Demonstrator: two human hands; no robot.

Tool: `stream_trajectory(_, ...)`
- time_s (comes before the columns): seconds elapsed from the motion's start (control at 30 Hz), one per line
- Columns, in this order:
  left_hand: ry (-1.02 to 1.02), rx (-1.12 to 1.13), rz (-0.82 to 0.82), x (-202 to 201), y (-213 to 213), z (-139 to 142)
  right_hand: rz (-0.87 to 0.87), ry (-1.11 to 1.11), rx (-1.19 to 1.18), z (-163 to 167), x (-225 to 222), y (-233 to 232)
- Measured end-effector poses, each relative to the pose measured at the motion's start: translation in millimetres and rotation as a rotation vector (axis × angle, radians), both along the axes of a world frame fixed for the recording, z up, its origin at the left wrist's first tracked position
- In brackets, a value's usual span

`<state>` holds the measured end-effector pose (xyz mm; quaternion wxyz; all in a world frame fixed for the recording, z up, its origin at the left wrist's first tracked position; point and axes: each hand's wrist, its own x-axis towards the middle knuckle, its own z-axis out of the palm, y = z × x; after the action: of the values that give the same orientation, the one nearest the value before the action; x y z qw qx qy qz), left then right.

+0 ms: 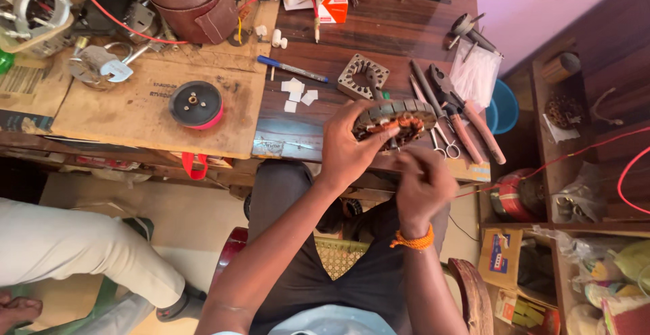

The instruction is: The person sits at a workbench repairing an electric motor armature, holding it on their lap while working on the copper windings with a screwdriver, cutting small pieces with scissors, and fitting components onto the armature by hand before placing it on the bench next to the stator.

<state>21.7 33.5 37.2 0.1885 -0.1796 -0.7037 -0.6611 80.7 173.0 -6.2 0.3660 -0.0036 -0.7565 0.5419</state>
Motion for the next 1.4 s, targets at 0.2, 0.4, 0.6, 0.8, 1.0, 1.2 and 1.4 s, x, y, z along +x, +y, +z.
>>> stream_trajectory(0.2, 0.125, -0.148, -0.046, -8.2, -9.2, -4.5, 0.148, 0.176, 0.395, 49.6, -30.3, 28.6)
stream_trajectory(0.4, 0.067, -0.148, -0.061, -19.7, -13.5, -11.9, 0.447, -0.28, 0.049, 52.5, -49.6, 22.3)
stream_trajectory(0.6, 0.15, -0.105, -0.099, -30.0, -20.3, -28.8, 0.381, -0.287, 0.284, 40.3, -54.4, 32.2)
stream_trajectory(0.8, 0.07, -0.1, -0.137, -35.5, -11.6, -38.1, 0.382, -0.408, 0.269, 57.9, -57.5, 35.5)
stream_trajectory(1.0, 0.182, -0.196, -0.165, -34.8, -21.3, -25.9, 0.409, -0.265, 0.616, 81.6, -52.1, 42.5)
stream_trajectory(1.2, 0.08, -0.295, -0.306, -35.2, -40.8, -4.2, 0.45, -0.271, 0.554, 86.8, -51.2, 34.9)
stream_trajectory(1.4, -0.072, -0.435, -0.225, -26.8, -30.7, 5.4, 0.369, -0.238, 0.719, 88.4, -50.4, 35.3)
